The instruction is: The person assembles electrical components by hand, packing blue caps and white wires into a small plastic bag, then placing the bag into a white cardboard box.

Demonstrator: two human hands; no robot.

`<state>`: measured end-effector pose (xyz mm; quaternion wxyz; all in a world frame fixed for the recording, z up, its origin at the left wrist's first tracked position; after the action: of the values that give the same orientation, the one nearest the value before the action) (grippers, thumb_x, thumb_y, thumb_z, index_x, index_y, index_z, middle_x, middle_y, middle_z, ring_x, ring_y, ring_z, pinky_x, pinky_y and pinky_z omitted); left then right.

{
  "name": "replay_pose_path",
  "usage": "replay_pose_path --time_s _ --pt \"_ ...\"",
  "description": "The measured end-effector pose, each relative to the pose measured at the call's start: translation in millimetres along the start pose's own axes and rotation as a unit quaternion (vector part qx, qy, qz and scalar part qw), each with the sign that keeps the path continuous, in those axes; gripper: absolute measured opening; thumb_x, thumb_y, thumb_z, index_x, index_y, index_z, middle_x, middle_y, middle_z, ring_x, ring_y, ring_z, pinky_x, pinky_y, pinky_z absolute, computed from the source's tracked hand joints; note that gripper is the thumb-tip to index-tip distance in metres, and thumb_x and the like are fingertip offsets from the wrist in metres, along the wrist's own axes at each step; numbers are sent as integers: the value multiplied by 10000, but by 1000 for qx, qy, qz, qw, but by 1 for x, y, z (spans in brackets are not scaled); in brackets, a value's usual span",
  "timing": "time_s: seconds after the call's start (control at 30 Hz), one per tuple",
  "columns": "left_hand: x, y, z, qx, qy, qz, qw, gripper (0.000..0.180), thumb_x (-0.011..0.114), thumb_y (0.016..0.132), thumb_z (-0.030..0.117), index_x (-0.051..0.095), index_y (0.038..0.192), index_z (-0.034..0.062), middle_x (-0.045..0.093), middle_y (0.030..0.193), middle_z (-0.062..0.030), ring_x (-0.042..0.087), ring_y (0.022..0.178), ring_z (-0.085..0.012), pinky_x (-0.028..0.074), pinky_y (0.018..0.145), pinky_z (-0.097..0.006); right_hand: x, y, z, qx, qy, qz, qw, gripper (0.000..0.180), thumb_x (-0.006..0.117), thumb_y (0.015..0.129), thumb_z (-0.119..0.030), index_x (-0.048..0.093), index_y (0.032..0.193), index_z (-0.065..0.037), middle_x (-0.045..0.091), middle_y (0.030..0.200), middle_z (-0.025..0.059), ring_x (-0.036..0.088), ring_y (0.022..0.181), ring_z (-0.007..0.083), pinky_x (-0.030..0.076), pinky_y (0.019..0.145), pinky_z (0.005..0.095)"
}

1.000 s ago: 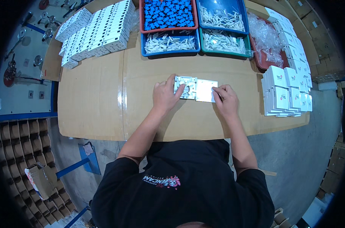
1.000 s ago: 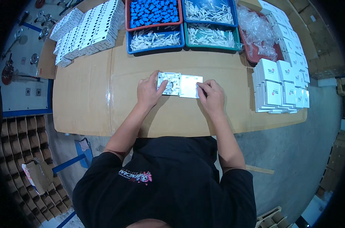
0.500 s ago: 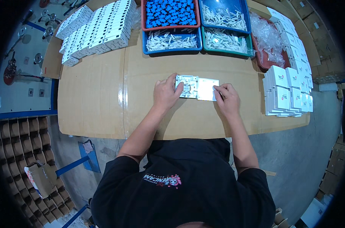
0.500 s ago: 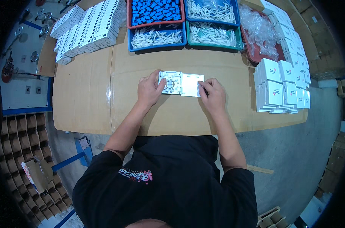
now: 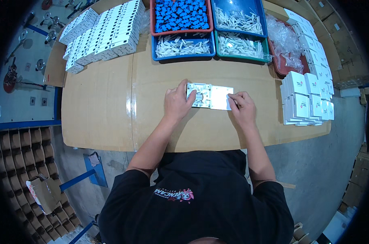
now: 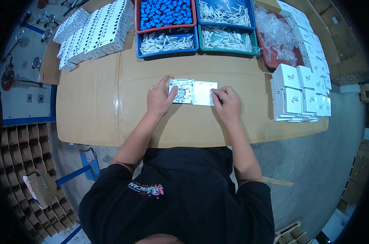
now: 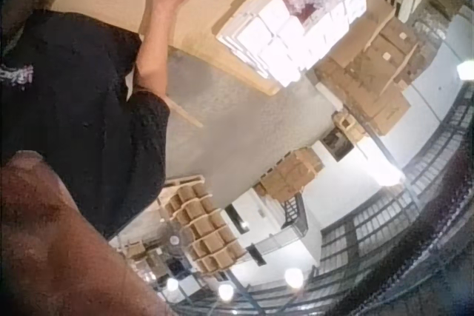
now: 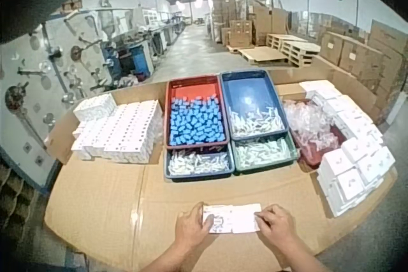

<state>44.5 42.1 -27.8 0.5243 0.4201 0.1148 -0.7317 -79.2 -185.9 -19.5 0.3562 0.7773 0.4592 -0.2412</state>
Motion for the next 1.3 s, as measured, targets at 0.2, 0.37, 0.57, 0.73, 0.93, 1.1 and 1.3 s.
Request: replay_pose_path --time_s 0.2,0.37,0.57,0.73,0.93,1.1,1.3 --pt "2 -2 -6 -18 -19 3 1000 516 718 894 287 602 1316 14 583 599 -71 563 573 -235 455 680 -387 -5 5 7 62 87 18 994 115 730 873 -105 767 967 -51 677 871 74 629 690 192 498 623 303" --pt "5 -5 -15 -76 -112 8 991 536 713 909 277 570 1347 4 626 656 -79 601 617 -230 479 696 -379 -3 10 16 79 128 23 988 119 720 882 -89 764 976 -29 698 886 79 634 689 168 504 625 285" --pt "9 -3 -17 -95 -178 21 979 517 713 914 196 553 1360 -12 632 680 -53 592 612 -140 493 610 -306 -8 22 30 98 152 53 982 139 719 900 -111 760 987 -11 706 883 83 655 727 159 512 643 286" --pt "8 -3 -17 -98 -191 14 977 512 704 925 178 542 1368 -18 625 698 -46 577 609 -113 491 601 -285 -25 48 62 163 183 84 966 149 711 913 -118 757 991 1 707 883 83 653 747 141 511 659 279" --pt "8 -2 -14 -102 -202 16 974 499 692 941 164 533 1375 -24 608 708 -30 570 627 -93 491 610 -270 -66 94 87 83 41 147 985 171 723 875 -90 734 1035 -30 673 900 95 629 716 187 505 666 305" --pt "9 -1 -14 -98 -201 15 974 501 692 945 166 528 1376 -29 604 722 -23 566 639 -86 490 618 -261 -77 120 101 10 -155 162 975 325 688 840 -25 702 1149 -124 604 1007 109 642 891 298 537 769 418" --pt "7 -1 -12 -117 -191 7 975 475 687 941 152 547 1360 -24 616 701 -25 565 616 -89 487 613 -262 -75 132 114 6 -215 146 966 309 692 843 -46 713 1133 -151 599 1004 103 646 928 305 548 789 434"
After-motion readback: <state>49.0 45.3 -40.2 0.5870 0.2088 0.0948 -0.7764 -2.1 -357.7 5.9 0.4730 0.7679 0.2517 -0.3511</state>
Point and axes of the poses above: each hand's wrist, its own y-axis towards the middle knuckle, its own x-axis out of the palm, z = x × y, the point moved 2 cm from there along y, towards the middle knuckle
